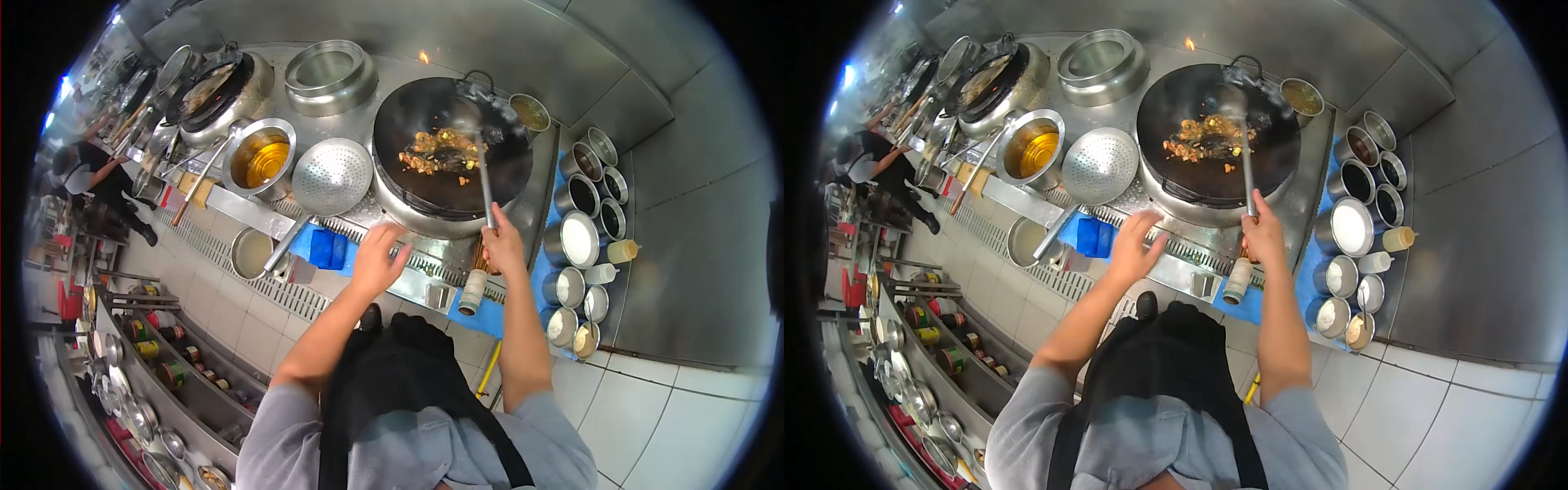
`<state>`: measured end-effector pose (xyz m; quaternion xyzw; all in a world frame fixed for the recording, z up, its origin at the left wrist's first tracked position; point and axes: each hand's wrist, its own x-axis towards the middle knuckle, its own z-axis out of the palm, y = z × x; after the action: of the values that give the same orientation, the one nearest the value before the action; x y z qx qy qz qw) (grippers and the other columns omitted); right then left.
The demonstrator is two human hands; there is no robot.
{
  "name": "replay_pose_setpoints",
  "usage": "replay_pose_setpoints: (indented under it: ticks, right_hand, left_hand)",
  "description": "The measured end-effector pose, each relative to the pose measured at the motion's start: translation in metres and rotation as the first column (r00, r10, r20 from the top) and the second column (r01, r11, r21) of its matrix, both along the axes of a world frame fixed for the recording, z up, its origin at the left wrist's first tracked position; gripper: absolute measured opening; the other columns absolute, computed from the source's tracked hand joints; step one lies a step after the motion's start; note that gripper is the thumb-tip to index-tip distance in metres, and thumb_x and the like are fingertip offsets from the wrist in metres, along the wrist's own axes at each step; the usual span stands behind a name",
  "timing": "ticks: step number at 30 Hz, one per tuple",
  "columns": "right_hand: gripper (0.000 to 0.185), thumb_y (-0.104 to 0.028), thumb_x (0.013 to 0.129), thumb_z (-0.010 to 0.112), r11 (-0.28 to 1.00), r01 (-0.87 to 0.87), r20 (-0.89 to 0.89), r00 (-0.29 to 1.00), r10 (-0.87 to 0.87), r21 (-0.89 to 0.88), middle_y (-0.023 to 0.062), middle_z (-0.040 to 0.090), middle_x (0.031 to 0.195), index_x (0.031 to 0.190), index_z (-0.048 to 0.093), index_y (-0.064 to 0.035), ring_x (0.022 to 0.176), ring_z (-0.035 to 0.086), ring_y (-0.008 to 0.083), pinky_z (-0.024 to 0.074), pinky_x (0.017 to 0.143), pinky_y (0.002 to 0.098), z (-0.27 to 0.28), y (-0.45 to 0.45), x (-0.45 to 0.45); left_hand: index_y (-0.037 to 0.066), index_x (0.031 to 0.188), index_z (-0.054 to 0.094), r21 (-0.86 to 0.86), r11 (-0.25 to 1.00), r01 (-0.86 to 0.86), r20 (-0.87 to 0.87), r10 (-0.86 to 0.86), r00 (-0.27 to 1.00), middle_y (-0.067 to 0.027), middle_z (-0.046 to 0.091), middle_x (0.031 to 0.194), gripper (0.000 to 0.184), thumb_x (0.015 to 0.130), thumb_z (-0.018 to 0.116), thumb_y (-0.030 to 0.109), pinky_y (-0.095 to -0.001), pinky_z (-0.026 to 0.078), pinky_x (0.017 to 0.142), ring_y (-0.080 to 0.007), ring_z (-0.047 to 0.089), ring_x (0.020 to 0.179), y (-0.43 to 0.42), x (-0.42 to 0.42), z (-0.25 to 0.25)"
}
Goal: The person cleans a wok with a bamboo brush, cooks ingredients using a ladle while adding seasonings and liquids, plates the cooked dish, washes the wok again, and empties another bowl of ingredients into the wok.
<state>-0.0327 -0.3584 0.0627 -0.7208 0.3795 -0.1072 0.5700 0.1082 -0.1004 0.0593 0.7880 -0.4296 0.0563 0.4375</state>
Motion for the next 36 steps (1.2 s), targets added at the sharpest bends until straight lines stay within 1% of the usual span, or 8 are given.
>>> replay_pose_setpoints:
  ticks: [8, 11, 15, 22, 25, 30, 33, 36]
  right_hand:
    - [0.063, -0.008, 0.095, 0.066, 0.782, -0.347, -0.042, 0.923, 0.382, -0.517, -0.0006, 0.058, 0.069, 0.155, 0.053, -0.0222, 0.052, 0.055, 0.0092, 0.0464, 0.053, 0.0302, 0.018, 0.003, -0.097]
    - [0.063, -0.006, 0.095, 0.066, 0.957, -0.178, -0.117, 0.981, 0.155, -0.227, -0.0002, 0.059, 0.068, 0.155, 0.052, -0.0146, 0.051, 0.055, 0.0099, 0.0465, 0.052, 0.0306, 0.049, 0.002, -0.114]
    - [0.066, -0.006, 0.096, 0.065, 0.955, 0.068, -0.062, 0.994, -0.09, -0.288, 0.0003, 0.056, 0.066, 0.159, 0.044, -0.0098, 0.049, 0.052, 0.0093, 0.0435, 0.048, 0.0299, 0.048, 0.006, -0.06]
    - [0.061, -0.009, 0.098, 0.064, 0.988, -0.122, -0.024, 0.992, 0.125, 0.097, 0.0042, 0.065, 0.079, 0.157, 0.047, -0.0102, 0.054, 0.055, 0.0094, 0.0456, 0.049, 0.0302, 0.037, 0.014, -0.048]
    - [0.062, -0.009, 0.095, 0.069, 0.988, -0.125, -0.034, 0.992, 0.122, -0.093, 0.0054, 0.064, 0.076, 0.154, 0.051, -0.0105, 0.057, 0.057, 0.0104, 0.0477, 0.053, 0.0332, 0.04, 0.042, -0.045]
    - [0.063, -0.012, 0.093, 0.064, 0.739, -0.074, -0.198, 0.977, -0.082, -0.67, 0.0185, 0.066, 0.08, 0.154, 0.05, -0.0119, 0.069, 0.065, 0.0306, 0.0533, 0.073, 0.044, 0.031, 0.03, -0.002]
    - [0.065, -0.013, 0.092, 0.066, 0.772, -0.03, -0.23, 0.961, -0.152, -0.635, 0.0184, 0.068, 0.081, 0.155, 0.049, -0.0118, 0.073, 0.068, 0.031, 0.0539, 0.076, 0.045, 0.019, 0.024, 0.008]
    - [0.064, -0.009, 0.094, 0.067, 0.957, -0.013, -0.209, 0.977, -0.05, -0.291, 0.0082, 0.065, 0.073, 0.156, 0.048, -0.0086, 0.056, 0.06, 0.0176, 0.0495, 0.056, 0.0358, 0.041, 0.044, 0.0]
  left_hand:
    - [0.009, 0.09, 0.069, 0.319, 0.944, 0.08, 0.296, -0.179, 0.938, -0.0076, 0.067, 0.09, 0.022, 0.095, 0.069, 0.031, -0.0461, 0.045, 0.089, -0.0308, 0.062, 0.092, -0.083, 0.036, -0.005]
    - [0.01, 0.087, 0.069, 0.269, 0.957, 0.106, 0.299, -0.188, 0.935, -0.0082, 0.066, 0.085, 0.025, 0.096, 0.067, 0.033, -0.0458, 0.045, 0.087, -0.0313, 0.063, 0.088, -0.086, 0.033, 0.014]
    - [0.01, 0.082, 0.068, 0.305, 0.95, 0.066, 0.275, -0.154, 0.949, -0.01, 0.07, 0.084, 0.026, 0.096, 0.067, 0.033, -0.0442, 0.045, 0.085, -0.0314, 0.066, 0.088, -0.094, 0.037, -0.009]
    - [0.01, 0.084, 0.07, 0.288, 0.955, 0.068, 0.236, -0.14, 0.962, -0.0091, 0.073, 0.087, 0.027, 0.096, 0.067, 0.034, -0.0451, 0.046, 0.088, -0.0297, 0.068, 0.09, -0.099, 0.028, -0.011]
    - [0.011, 0.084, 0.071, 0.309, 0.949, 0.071, 0.226, -0.146, 0.963, -0.008, 0.074, 0.086, 0.028, 0.096, 0.066, 0.035, -0.0447, 0.047, 0.088, -0.0292, 0.069, 0.091, -0.1, 0.041, -0.022]
    - [0.005, 0.129, 0.064, 0.023, 0.981, 0.194, 0.057, -0.195, 0.979, -0.0128, 0.058, 0.138, 0.046, 0.087, 0.076, 0.02, -0.051, 0.038, 0.117, -0.0355, 0.052, 0.133, -0.036, 0.025, 0.006]
    - [0.005, 0.128, 0.064, -0.015, 0.975, 0.221, -0.025, -0.221, 0.975, -0.015, 0.062, 0.135, 0.044, 0.087, 0.077, 0.017, -0.0501, 0.041, 0.114, -0.0373, 0.053, 0.134, 0.048, 0.025, -0.009]
    - [0.003, 0.123, 0.067, 0.055, 0.98, 0.192, -0.187, -0.178, 0.966, -0.0185, 0.067, 0.127, 0.036, 0.09, 0.075, 0.016, -0.0483, 0.047, 0.108, -0.0393, 0.06, 0.125, 0.17, 0.024, -0.058]
